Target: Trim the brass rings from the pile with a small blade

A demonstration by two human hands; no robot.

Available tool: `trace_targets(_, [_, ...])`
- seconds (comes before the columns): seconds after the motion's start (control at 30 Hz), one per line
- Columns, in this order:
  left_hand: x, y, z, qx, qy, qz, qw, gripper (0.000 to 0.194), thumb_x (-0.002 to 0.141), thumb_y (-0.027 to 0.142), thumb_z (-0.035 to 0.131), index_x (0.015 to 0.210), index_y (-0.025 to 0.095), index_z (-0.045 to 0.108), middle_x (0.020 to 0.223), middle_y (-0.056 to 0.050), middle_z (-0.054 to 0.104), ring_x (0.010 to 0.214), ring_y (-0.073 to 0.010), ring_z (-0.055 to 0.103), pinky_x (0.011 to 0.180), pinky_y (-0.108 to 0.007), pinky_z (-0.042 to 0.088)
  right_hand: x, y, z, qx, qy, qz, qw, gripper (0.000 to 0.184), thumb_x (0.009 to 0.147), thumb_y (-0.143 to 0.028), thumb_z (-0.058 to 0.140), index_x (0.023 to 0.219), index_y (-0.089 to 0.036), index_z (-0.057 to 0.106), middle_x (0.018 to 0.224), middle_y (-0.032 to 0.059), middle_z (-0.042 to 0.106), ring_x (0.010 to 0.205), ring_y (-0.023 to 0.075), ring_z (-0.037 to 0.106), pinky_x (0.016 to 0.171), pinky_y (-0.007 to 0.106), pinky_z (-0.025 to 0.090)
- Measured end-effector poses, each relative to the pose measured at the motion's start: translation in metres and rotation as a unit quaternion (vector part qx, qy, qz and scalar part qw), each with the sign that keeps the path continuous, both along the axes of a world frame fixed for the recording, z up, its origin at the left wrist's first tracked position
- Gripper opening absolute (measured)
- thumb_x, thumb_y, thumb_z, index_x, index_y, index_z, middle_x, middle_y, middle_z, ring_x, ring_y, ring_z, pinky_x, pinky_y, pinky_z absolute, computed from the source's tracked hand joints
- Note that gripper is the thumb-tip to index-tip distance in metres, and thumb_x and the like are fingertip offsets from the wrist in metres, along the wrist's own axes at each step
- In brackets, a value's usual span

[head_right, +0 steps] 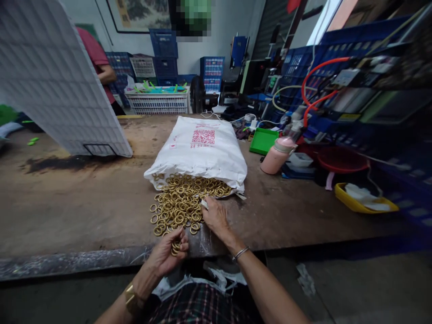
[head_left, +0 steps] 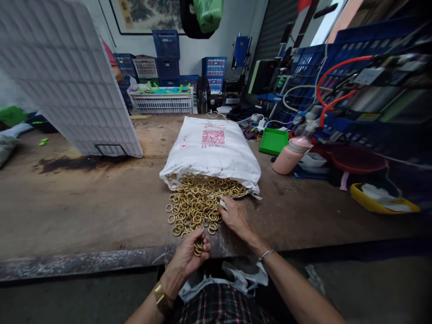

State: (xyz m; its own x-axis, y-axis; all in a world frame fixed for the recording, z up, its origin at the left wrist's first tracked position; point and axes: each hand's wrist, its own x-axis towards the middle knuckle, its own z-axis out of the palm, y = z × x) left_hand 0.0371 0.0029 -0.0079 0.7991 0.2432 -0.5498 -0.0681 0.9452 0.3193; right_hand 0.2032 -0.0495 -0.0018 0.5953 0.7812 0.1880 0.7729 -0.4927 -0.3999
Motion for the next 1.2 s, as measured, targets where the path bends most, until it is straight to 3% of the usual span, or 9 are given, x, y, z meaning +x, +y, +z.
trace_targets(0.13, [-0.002,-0.001,-0.001,0.010,0.019,-0.002,1.000,0.024,0.070,0.027,0.063,0.067,0.016,0.043,0.050,0.005,0.044,0.037,-0.0036,0.038,0.034,-0.012,0.019,-0.008,0.010,-0.001,0.024,-0.009,0.090,0.996,0.020,0.080,-0.018,0.044,0.094,-0.019,0.057,0.090,0.0050,0.060,0.082,0.0148,0.053,0.068,0.023,0.034])
trace_targets(0.3, [-0.006,-0.003,0.003,0.059,0.032,-0.009,0.998,0.030,0.065,0.031,0.067,0.069,0.017,0.041,0.051,0.006,0.043,0.038,-0.0033,0.038,0.036,-0.013,0.019,-0.019,0.020,-0.003,-0.085,-0.031,0.096,0.991,0.021,0.080,-0.019,0.043,0.094,-0.023,0.058,0.091,0.0035,0.057,0.071,0.0135,0.052,0.059,0.023,0.031])
trace_targets(0.43, [-0.005,-0.002,0.007,0.163,0.038,0.001,0.986,0.032,0.064,0.035,0.068,0.069,0.017,0.042,0.051,0.007,0.043,0.038,-0.0036,0.037,0.035,-0.013,0.020,-0.018,0.018,-0.003,-0.066,-0.029,0.108,0.992,0.019,0.080,-0.016,0.042,0.086,-0.021,0.059,0.086,0.0030,0.056,0.070,0.0127,0.050,0.058,0.022,0.030])
trace_targets(0.57, [0.003,0.003,0.009,0.332,0.100,0.053,0.937,0.029,0.069,0.042,0.062,0.080,0.018,0.049,0.050,0.007,0.045,0.037,-0.0044,0.037,0.034,-0.014,0.021,-0.014,0.010,-0.003,0.015,0.025,0.136,0.990,0.015,0.078,-0.016,0.043,0.073,-0.019,0.057,0.076,0.0013,0.054,0.071,0.0121,0.048,0.062,0.021,0.032])
trace_targets(0.67, [0.009,0.007,0.013,0.413,0.120,0.065,0.901,0.031,0.072,0.040,0.059,0.093,0.018,0.050,0.051,0.007,0.046,0.037,-0.0048,0.038,0.036,-0.014,0.024,-0.017,0.004,-0.004,0.067,0.092,0.142,0.983,0.014,0.077,-0.017,0.045,0.065,-0.017,0.054,0.067,-0.0006,0.050,0.064,0.0109,0.045,0.059,0.021,0.031])
trace_targets(0.87, [0.015,0.007,0.012,0.516,0.125,0.037,0.846,0.019,0.076,0.035,0.052,0.078,0.016,0.052,0.050,0.007,0.042,0.041,-0.0055,0.035,0.043,-0.017,0.029,-0.031,-0.004,-0.003,0.119,0.232,0.131,0.956,0.016,0.074,-0.024,0.049,0.061,-0.016,0.054,0.058,-0.0032,0.045,0.056,0.0092,0.040,0.054,0.021,0.030])
trace_targets(1.0, [0.012,0.005,0.009,0.572,0.147,0.052,0.806,0.018,0.078,0.032,0.048,0.070,0.016,0.051,0.053,0.005,0.043,0.047,-0.0071,0.037,0.048,-0.019,0.032,-0.037,-0.005,-0.002,0.136,0.367,0.117,0.913,0.017,0.072,-0.030,0.051,0.063,-0.016,0.054,0.058,-0.0039,0.046,0.055,0.0087,0.040,0.053,0.020,0.032])
trace_targets(1.1, [0.007,0.004,0.011,0.603,0.148,0.060,0.782,0.018,0.079,0.031,0.048,0.070,0.016,0.054,0.057,0.004,0.046,0.052,-0.0086,0.040,0.053,-0.020,0.034,-0.039,-0.005,-0.003,0.133,0.450,0.104,0.877,0.025,0.076,-0.038,0.048,0.064,-0.016,0.053,0.056,-0.0046,0.045,0.052,0.0079,0.038,0.050,0.020,0.031])
trace_targets(1.2, [0.004,0.003,0.012,0.627,0.133,0.059,0.765,0.019,0.078,0.030,0.049,0.070,0.016,0.057,0.061,0.002,0.050,0.057,-0.0097,0.043,0.056,-0.021,0.034,-0.041,-0.007,-0.005,0.104,0.476,0.092,0.868,0.036,0.078,-0.045,0.044,0.056,-0.017,0.046,0.049,-0.0055,0.040,0.045,0.0067,0.033,0.045,0.020,0.026])
